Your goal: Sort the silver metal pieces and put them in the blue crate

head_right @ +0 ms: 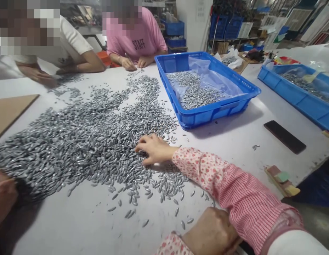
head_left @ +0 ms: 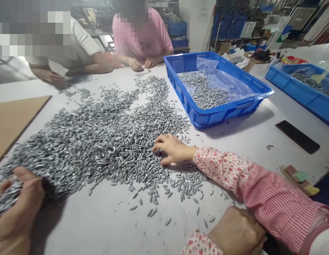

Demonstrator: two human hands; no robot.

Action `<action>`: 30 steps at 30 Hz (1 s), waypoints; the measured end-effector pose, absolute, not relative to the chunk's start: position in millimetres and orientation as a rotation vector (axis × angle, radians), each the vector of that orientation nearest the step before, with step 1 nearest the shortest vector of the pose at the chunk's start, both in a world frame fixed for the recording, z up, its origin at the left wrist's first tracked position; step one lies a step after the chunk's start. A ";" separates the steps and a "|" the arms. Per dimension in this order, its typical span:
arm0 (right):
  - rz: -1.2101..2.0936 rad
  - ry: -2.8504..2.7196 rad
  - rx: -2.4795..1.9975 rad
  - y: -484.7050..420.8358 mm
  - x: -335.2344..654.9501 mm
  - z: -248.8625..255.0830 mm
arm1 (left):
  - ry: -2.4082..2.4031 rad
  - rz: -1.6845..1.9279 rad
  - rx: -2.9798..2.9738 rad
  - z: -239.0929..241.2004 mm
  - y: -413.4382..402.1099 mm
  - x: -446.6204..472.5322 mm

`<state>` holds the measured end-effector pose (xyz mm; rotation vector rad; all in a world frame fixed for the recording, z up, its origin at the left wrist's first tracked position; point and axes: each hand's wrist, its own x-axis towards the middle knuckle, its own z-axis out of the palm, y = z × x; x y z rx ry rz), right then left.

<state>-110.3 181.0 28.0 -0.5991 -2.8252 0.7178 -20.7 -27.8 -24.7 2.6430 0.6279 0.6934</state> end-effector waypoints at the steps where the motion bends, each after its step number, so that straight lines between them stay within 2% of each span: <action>1: 0.696 -2.888 -0.440 169.4 -109.6 28.4 | 0.621 0.681 2.636 -21.7 -26.8 -21.9; 4: 0.623 -3.030 -0.030 137.1 -97.6 29.9 | 0.607 0.632 2.620 -13.6 -24.6 -24.3; 7: 0.657 -3.074 0.085 121.5 -79.0 33.9 | 0.622 0.619 2.620 -10.6 -24.3 -23.7; 13: 0.973 -2.753 -0.381 153.8 -29.5 50.9 | 0.648 0.621 2.616 -8.8 -25.1 -20.8; 19: 1.100 -2.403 -0.866 178.5 26.8 59.3 | 0.658 0.587 2.614 -5.4 -24.9 -20.5; 30: 1.151 -2.644 -0.606 160.6 28.4 59.2 | 0.655 0.578 2.611 -6.9 -25.1 -19.5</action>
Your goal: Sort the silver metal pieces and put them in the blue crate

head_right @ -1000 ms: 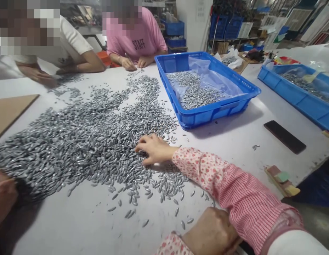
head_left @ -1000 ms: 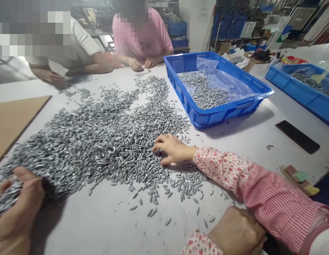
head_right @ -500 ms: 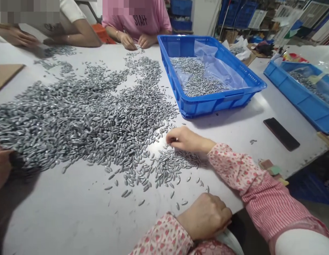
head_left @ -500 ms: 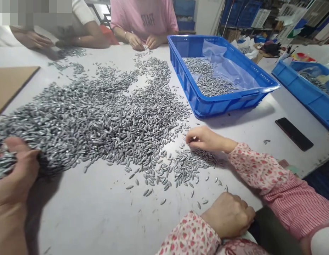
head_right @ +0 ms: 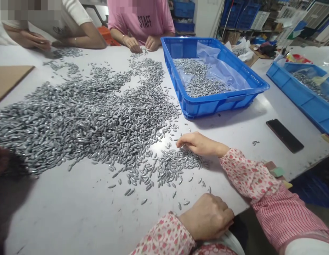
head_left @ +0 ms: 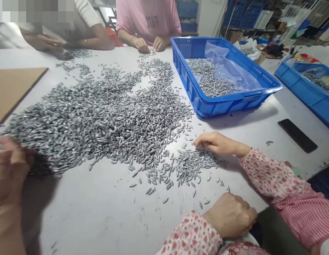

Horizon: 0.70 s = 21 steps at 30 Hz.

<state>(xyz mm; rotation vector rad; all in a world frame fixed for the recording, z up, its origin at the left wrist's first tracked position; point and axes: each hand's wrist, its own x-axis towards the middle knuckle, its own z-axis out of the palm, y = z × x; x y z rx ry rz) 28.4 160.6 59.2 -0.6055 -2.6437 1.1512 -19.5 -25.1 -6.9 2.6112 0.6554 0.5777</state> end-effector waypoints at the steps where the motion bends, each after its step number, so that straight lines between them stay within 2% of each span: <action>1: 1.157 -2.647 -0.582 160.7 27.9 60.4 | 0.657 0.582 2.613 -6.9 -25.2 -19.5; 6: 1.097 -2.674 -0.483 162.9 31.2 63.7 | 0.666 0.616 2.605 -8.2 -25.4 -19.1; 11: 0.742 -2.849 -0.417 140.5 22.3 52.7 | 0.655 0.624 2.607 -9.0 -24.6 -19.8; 17: 0.602 -3.015 -0.025 100.4 24.0 39.7 | 0.642 0.672 2.570 -11.2 -25.5 -18.5; 21: 0.621 -2.912 -0.171 107.8 64.1 40.0 | 0.669 0.630 2.583 -10.0 -26.1 -18.0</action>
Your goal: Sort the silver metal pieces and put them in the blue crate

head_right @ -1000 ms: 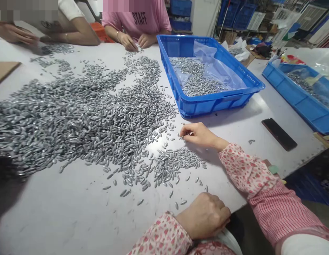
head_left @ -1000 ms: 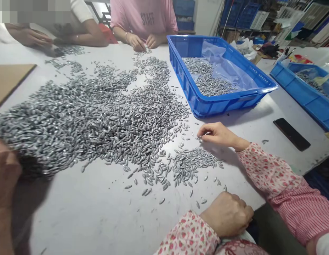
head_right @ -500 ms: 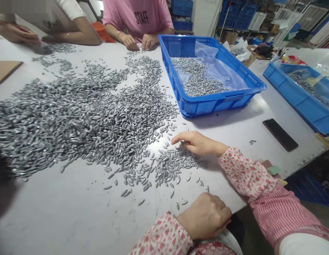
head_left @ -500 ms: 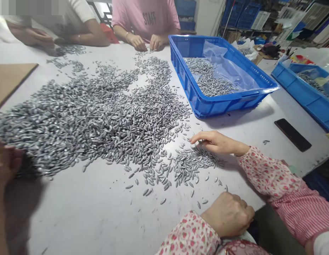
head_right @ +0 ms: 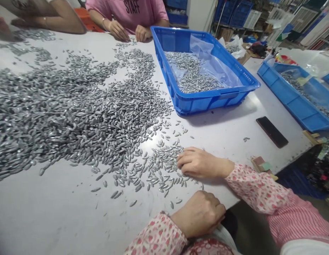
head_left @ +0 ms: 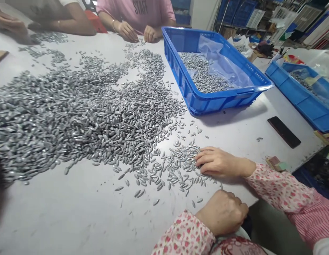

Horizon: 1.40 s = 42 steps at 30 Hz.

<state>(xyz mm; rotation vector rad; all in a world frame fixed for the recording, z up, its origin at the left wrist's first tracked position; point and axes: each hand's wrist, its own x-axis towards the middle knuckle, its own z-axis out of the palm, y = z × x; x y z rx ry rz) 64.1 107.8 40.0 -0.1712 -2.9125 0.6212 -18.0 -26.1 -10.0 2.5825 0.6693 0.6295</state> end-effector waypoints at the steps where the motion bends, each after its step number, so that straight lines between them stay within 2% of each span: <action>1: 0.628 -2.873 -0.247 111.5 75.4 40.5 | 0.675 0.618 2.582 -9.4 -26.0 -18.1; 8: 0.675 -2.564 -0.618 120.2 111.2 41.8 | 0.661 0.584 2.572 -7.2 -25.0 -19.1; 13: 0.655 -2.696 -0.494 112.1 71.0 45.1 | 0.663 0.580 2.589 -7.9 -25.8 -19.4; 17: 0.491 -2.892 -0.356 102.6 21.0 41.0 | 0.661 0.618 2.581 -10.1 -26.2 -18.8; 22: 0.438 -2.984 -0.455 106.6 -5.8 29.3 | 0.637 0.668 2.576 -11.5 -26.1 -17.8; 29: 0.724 -2.633 -0.872 144.5 40.1 33.6 | 0.669 0.572 2.587 -6.0 -25.6 -18.7; 34: 0.721 -2.478 -1.004 150.0 78.2 44.0 | 0.656 0.551 2.571 -5.6 -24.8 -19.6; 42: 0.736 -2.551 -1.045 138.5 106.0 47.5 | 0.668 0.572 2.569 -9.9 -27.1 -19.6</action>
